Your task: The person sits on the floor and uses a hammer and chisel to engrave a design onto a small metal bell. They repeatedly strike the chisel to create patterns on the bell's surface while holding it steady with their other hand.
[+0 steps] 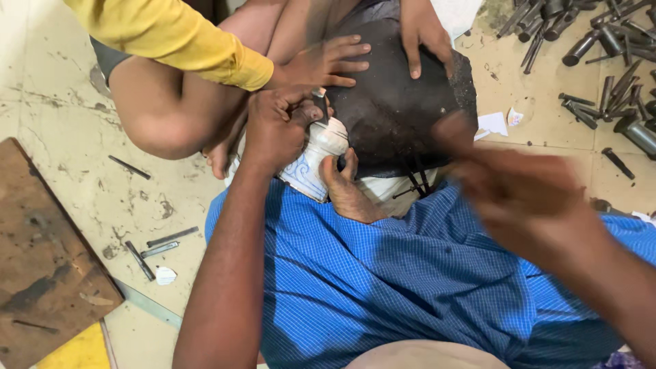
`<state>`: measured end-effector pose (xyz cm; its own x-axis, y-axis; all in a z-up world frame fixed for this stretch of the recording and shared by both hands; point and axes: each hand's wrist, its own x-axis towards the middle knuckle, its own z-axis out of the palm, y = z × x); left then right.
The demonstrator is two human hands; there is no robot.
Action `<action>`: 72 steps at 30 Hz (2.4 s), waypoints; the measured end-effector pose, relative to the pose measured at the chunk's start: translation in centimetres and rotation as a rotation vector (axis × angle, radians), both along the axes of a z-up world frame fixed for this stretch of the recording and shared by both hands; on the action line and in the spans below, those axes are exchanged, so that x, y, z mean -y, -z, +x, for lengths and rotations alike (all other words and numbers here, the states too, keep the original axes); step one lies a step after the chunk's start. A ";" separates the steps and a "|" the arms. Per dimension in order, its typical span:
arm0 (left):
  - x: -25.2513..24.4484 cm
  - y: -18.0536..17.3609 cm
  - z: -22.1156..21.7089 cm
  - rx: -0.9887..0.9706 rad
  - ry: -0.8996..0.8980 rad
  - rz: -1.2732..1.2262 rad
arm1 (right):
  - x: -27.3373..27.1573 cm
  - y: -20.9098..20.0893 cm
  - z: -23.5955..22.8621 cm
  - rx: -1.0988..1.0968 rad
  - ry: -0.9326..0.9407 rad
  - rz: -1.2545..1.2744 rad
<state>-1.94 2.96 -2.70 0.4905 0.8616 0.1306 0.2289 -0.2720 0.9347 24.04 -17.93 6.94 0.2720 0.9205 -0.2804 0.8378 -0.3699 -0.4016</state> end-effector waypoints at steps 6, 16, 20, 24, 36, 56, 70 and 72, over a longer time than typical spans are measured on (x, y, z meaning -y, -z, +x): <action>0.4 0.3 -0.1 0.072 0.030 0.172 | 0.3 -3.5 -2.0 -0.458 0.160 0.472; 1.3 -0.4 0.0 -0.027 -0.042 0.041 | 1.9 -0.4 -2.6 -0.411 0.262 0.460; 0.7 -1.3 0.2 -0.108 -0.039 0.029 | 0.6 -0.9 -3.2 -0.249 -0.050 0.500; 1.1 -1.0 0.3 -0.111 -0.089 0.095 | 0.2 -1.6 -3.7 -0.087 -0.178 0.647; 2.0 0.1 -0.2 -0.123 -0.081 0.215 | 3.7 2.6 -3.1 -0.205 0.274 0.611; 2.5 -0.3 -0.6 0.193 -0.194 0.042 | 5.8 5.2 -3.7 -0.428 0.100 0.685; 1.6 -0.5 -0.1 -0.119 -0.081 0.092 | 3.2 2.8 -0.5 -0.942 0.078 0.817; 2.0 -0.7 -0.2 -0.161 -0.095 0.097 | 2.2 2.1 -1.4 -0.916 0.187 0.720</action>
